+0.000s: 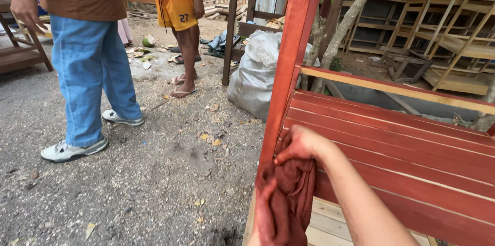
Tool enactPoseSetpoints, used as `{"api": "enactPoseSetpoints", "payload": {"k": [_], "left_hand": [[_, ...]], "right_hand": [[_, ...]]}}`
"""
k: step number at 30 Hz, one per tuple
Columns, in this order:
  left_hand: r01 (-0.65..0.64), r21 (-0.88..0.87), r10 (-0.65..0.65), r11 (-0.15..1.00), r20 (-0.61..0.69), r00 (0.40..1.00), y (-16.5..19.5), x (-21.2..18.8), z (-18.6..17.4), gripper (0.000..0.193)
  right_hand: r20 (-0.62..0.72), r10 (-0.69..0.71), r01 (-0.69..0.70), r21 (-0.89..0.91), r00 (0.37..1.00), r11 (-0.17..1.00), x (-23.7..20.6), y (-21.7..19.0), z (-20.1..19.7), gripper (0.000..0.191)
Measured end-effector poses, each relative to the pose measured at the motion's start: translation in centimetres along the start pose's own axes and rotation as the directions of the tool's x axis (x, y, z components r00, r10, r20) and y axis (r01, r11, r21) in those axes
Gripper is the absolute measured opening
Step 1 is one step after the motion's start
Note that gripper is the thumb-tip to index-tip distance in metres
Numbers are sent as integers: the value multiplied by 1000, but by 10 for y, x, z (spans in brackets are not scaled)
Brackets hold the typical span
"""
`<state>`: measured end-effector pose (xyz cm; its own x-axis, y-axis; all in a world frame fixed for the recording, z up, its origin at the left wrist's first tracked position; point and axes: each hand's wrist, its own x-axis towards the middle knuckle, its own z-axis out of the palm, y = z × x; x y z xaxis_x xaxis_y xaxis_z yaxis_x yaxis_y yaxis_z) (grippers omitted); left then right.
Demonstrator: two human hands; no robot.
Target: The person wipes the surfaces of a red wooden shelving unit with a cloth. They clean the vertical posts, horizontal rails, and slatted shelves, moving around the unit to reach different sides.
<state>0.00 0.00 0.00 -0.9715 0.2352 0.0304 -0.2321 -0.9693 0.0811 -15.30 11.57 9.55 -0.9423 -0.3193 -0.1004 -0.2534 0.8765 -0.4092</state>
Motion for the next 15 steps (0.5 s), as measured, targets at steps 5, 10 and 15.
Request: {"api": "enactPoseSetpoints", "payload": {"k": [5,10,15], "left_hand": [[32,90,-15,995,-180,983,-4,21,-10,58],[-316,751,625,-579,658,419,-42,24,-35,42],[-56,116,84,-992,914,398,-39,33,-37,41]], "right_hand": [[-5,-28,28,10,1000,1000,6,8,-8,55],[14,-45,43,158,999,987,25,32,-20,52],[-50,-95,104,202,994,974,46,54,-22,59]]}}
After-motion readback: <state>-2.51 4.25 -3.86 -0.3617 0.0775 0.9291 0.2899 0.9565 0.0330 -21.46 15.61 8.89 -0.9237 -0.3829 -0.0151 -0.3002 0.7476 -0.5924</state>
